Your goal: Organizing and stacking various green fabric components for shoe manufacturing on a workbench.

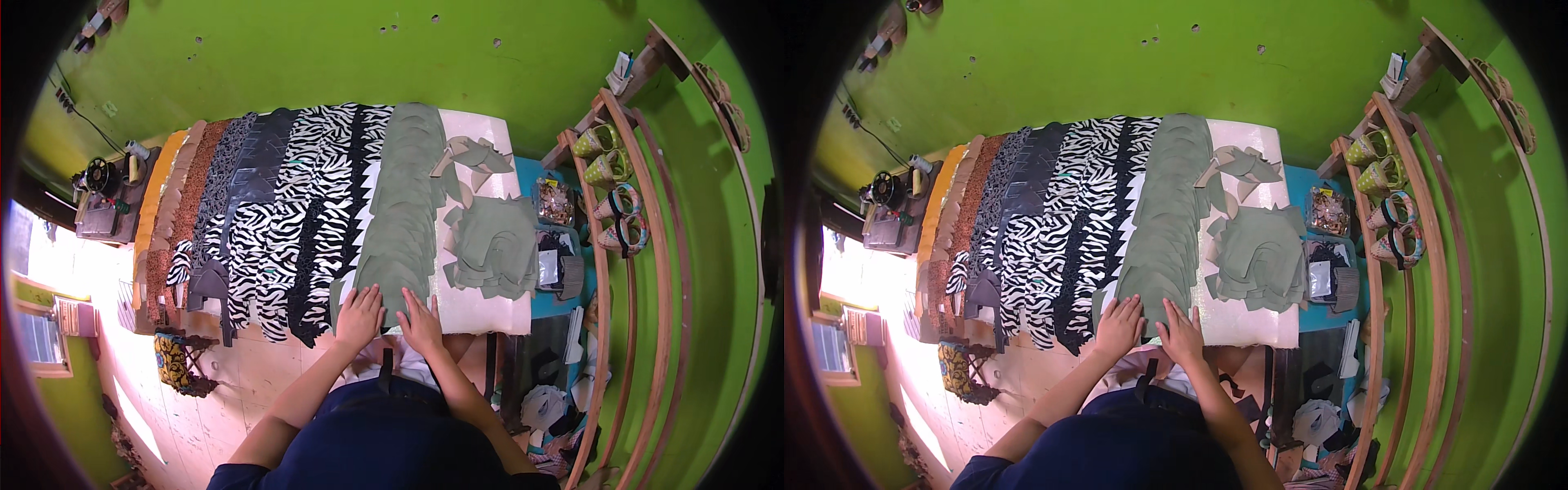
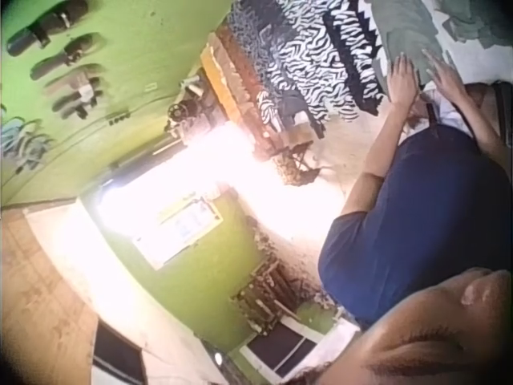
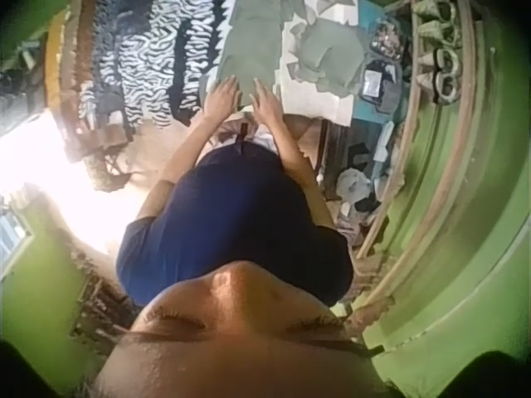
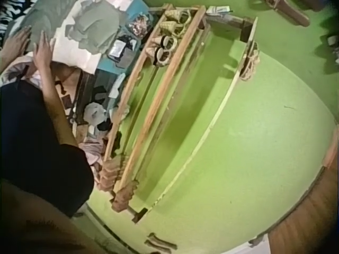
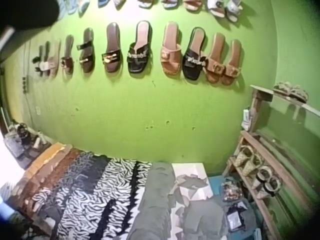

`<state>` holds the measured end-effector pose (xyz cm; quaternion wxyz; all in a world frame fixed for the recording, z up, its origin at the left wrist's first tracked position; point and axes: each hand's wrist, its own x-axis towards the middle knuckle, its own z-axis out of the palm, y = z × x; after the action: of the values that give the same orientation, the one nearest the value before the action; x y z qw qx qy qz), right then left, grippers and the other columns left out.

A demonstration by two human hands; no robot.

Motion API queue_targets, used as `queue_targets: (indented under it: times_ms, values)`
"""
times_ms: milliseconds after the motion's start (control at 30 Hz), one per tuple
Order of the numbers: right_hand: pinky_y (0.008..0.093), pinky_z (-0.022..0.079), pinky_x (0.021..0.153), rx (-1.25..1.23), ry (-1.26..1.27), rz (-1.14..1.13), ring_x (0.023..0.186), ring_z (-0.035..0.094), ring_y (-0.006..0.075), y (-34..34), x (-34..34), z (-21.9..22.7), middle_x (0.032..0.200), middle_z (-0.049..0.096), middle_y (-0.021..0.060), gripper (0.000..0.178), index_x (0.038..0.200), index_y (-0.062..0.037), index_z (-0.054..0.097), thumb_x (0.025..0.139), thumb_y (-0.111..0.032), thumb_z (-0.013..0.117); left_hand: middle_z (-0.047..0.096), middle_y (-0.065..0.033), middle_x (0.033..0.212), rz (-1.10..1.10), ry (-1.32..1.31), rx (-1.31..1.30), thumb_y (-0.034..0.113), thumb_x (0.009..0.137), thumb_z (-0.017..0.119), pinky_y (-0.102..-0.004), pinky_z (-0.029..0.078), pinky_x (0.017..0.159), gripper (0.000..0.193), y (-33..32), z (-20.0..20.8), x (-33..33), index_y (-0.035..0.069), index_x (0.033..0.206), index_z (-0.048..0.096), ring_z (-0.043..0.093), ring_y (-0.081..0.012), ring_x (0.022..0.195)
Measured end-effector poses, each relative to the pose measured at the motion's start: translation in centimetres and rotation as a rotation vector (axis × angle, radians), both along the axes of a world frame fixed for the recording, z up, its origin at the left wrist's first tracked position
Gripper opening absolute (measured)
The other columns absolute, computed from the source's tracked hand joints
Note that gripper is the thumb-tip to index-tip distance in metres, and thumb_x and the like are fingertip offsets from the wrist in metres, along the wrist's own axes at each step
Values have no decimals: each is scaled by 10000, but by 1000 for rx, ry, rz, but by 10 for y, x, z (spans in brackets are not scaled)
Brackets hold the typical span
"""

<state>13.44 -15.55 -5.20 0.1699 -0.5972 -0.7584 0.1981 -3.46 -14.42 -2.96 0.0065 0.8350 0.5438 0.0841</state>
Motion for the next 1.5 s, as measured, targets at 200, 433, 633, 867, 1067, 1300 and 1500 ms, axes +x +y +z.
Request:
queue_targets:
  times_ms: [200,433,633,867,1067,1300,1500]
  values:
    - [415,359,879,-136,267,41,1003,530,280,43,24,24,1115,548,156,365,1136,-30,504,887,-281,412,543,-83,831,28,-226,12,210,792,512,-344,410,687,244,45,20,23,50,971,555,538,-229,784]
    - [398,382,825,308,163,-29,981,493,314,138,89,58,1029,540,140,368,1126,-39,489,846,-277,493,536,-90,923,-36,-260,36,169,744,533,-350,428,721,331,126,34,82,48,1051,513,539,-242,847]
    - [419,340,919,333,116,-157,1070,415,342,247,163,79,1158,425,178,565,1227,-43,372,752,-229,616,483,-131,1129,5,-138,-131,209,705,593,-367,414,836,509,231,35,134,56,1168,444,488,-266,1039]
    - [406,252,1015,146,-33,-120,1239,242,373,341,214,59,1314,269,228,956,1359,-103,154,626,-259,747,275,-163,1348,100,-164,-207,372,642,704,-402,306,987,865,312,19,171,63,1315,256,294,-313,1242]
    - [424,322,978,12,-71,37,1222,312,374,378,196,47,1347,280,192,1039,1365,-146,167,549,-281,796,270,-166,1351,24,-288,-210,378,575,757,-447,281,997,941,371,16,197,79,1320,265,265,-348,1245]
    - [482,376,906,-11,-22,114,1175,395,281,395,199,30,1296,381,69,946,1334,-196,258,553,-305,780,382,-123,1261,61,-305,-539,283,554,766,-372,400,906,738,395,10,207,47,1172,439,431,-295,1113]
    - [465,386,912,-201,-173,257,1174,401,239,412,188,52,1297,361,38,939,1327,-236,266,540,-292,775,529,-155,1066,17,-538,-504,206,627,709,-353,434,854,606,392,12,197,21,1143,451,524,-295,1005]
